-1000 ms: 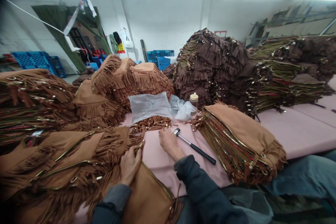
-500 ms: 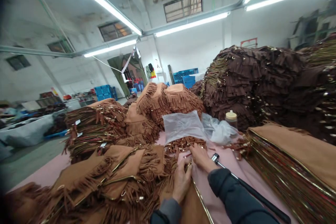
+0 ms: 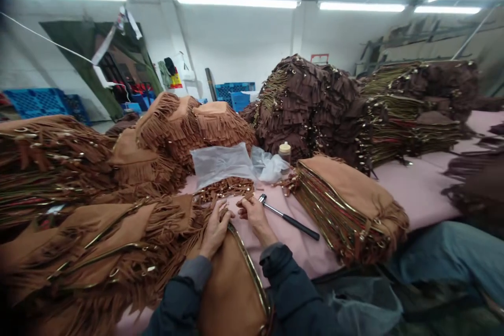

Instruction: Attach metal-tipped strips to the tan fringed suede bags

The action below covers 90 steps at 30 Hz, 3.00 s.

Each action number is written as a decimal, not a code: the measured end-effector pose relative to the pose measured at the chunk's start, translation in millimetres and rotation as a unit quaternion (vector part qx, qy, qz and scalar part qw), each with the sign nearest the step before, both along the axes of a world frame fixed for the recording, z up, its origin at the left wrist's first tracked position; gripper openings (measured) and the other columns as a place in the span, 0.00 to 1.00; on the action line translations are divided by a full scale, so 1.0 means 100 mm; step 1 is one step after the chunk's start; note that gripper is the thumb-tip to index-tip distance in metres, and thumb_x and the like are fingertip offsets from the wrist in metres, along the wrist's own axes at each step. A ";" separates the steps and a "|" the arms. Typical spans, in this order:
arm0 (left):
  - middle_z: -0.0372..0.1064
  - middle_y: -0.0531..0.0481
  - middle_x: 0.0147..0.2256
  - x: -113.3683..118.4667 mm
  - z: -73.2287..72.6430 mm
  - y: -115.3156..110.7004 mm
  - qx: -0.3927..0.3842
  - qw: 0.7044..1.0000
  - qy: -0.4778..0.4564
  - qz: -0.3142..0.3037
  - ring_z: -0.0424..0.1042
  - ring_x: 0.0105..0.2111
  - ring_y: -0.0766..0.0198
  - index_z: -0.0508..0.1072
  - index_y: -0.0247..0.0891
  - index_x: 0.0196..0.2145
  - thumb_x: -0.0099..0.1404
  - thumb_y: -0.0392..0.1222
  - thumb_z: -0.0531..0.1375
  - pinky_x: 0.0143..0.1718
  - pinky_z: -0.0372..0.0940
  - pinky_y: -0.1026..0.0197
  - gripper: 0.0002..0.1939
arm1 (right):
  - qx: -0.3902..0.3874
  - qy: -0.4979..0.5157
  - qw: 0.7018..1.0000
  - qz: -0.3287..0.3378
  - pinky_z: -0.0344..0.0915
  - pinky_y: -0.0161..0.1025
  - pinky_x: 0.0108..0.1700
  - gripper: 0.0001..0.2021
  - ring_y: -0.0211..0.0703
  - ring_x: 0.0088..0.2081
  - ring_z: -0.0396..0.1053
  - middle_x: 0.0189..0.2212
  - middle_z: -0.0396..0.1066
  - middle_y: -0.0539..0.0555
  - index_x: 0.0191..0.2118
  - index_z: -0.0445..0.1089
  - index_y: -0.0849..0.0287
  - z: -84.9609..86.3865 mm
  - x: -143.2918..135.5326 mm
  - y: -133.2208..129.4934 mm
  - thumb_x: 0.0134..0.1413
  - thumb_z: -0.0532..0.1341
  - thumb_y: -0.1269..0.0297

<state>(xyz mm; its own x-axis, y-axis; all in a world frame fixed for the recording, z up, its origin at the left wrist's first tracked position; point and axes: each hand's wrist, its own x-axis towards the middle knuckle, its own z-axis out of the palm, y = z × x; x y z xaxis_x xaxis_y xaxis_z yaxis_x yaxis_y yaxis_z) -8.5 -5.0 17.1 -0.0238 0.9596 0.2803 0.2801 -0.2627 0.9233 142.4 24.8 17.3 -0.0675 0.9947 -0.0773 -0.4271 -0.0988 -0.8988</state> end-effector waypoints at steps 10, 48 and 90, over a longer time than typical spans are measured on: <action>0.75 0.48 0.39 0.07 0.06 -0.07 0.026 0.999 0.043 -0.019 0.73 0.41 0.58 0.75 0.38 0.40 0.67 0.51 0.57 0.48 0.66 0.58 0.15 | 0.039 -0.059 0.996 0.046 0.64 0.33 0.26 0.20 0.38 0.23 0.68 0.25 0.71 0.51 0.39 0.69 0.62 -0.14 0.03 -0.12 0.53 0.64 0.47; 0.75 0.46 0.41 0.02 0.16 -0.06 -0.045 0.995 0.057 -0.067 0.71 0.44 0.56 0.75 0.35 0.43 0.72 0.56 0.48 0.50 0.65 0.56 0.24 | 0.297 -0.322 0.898 -0.041 0.64 0.40 0.48 0.08 0.43 0.42 0.67 0.39 0.70 0.54 0.43 0.72 0.58 -0.11 -0.05 -0.38 0.62 0.57 0.65; 0.71 0.50 0.39 0.23 0.12 -0.17 0.070 0.880 0.469 0.027 0.66 0.43 0.55 0.71 0.42 0.37 0.69 0.41 0.56 0.40 0.54 0.53 0.04 | 0.141 -0.716 0.683 0.029 0.51 0.38 0.33 0.12 0.39 0.31 0.67 0.31 0.72 0.52 0.44 0.67 0.58 0.15 1.04 -0.64 0.71 0.48 0.61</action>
